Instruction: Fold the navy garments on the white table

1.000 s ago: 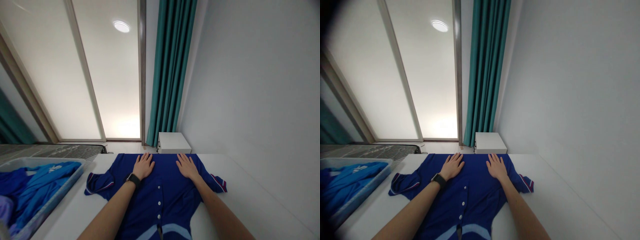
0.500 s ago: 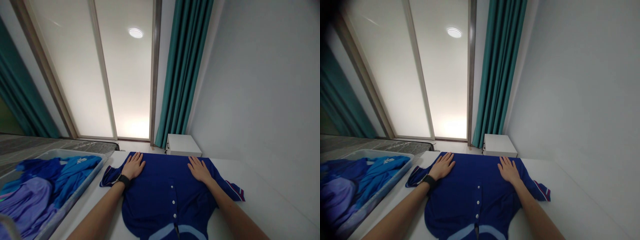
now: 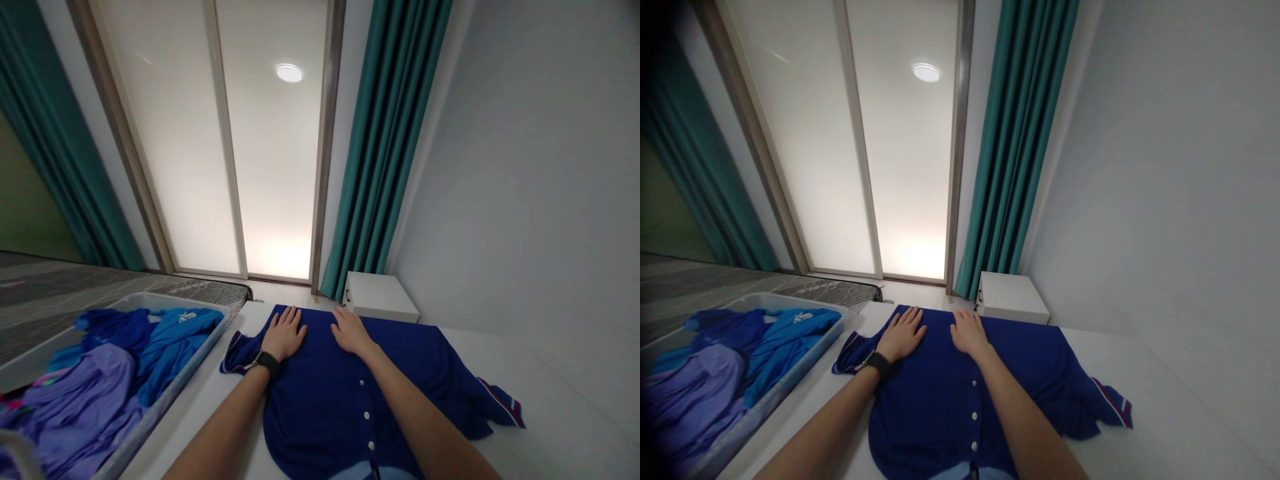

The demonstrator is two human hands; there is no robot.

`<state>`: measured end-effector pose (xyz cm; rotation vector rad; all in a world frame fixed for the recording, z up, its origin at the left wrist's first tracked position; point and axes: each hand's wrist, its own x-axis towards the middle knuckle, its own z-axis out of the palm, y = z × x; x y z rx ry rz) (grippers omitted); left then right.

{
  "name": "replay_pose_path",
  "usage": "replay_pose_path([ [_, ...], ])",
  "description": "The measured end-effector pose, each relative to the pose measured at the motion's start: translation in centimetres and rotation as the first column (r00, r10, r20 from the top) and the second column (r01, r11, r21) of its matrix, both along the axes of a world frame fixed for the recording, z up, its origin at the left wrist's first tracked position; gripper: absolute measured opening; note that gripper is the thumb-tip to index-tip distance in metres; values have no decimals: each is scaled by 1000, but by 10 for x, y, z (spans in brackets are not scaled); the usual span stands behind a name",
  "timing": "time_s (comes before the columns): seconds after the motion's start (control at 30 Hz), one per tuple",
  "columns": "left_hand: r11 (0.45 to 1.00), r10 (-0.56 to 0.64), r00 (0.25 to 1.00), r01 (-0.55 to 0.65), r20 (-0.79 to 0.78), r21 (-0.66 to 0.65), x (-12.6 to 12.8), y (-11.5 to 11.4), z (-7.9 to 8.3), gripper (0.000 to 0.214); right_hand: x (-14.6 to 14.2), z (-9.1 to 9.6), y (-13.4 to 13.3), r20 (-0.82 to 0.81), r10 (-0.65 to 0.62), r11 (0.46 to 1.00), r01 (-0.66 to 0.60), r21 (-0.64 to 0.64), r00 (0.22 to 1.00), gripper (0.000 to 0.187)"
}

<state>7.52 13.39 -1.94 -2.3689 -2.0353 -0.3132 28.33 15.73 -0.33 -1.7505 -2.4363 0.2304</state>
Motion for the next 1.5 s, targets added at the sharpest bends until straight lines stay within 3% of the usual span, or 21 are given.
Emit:
replay_pose_path([
  [0.1,1000,-3,1000,3,2,5,0,0,-1,58,-35,-8,-10,-33,53,998,-53,15,998,56],
  [0.2,1000,-8,1000,8,23,14,0,-1,-3,56,-44,-14,-17,-44,66,997,-64,48,997,58],
  [0.37,999,6,994,-10,110,36,0,-1,2,52,-37,-16,-21,-19,62,997,-61,37,998,60],
  [0.6,972,218,963,-229,161,55,-33,3,17,39,-19,-16,-34,-11,35,999,-35,9,999,60],
  [0.7,974,209,963,-220,168,50,-36,1,17,33,-11,-17,-41,-7,8,1000,-7,17,1000,60],
  [0.87,982,168,961,-184,220,54,-18,-1,13,24,-7,-15,-48,-15,-9,1000,9,18,1000,61],
  [1.2,976,212,868,-170,450,-132,-16,38,16,31,-6,-16,-48,-49,4,1000,-2,27,999,60],
  [1.37,976,209,887,-161,412,-150,-6,62,20,31,-5,-16,-48,-56,7,1000,-5,28,998,59],
  [1.5,967,252,912,-224,323,-122,-6,66,17,31,-5,-16,-48,-65,11,999,-9,38,998,59],
])
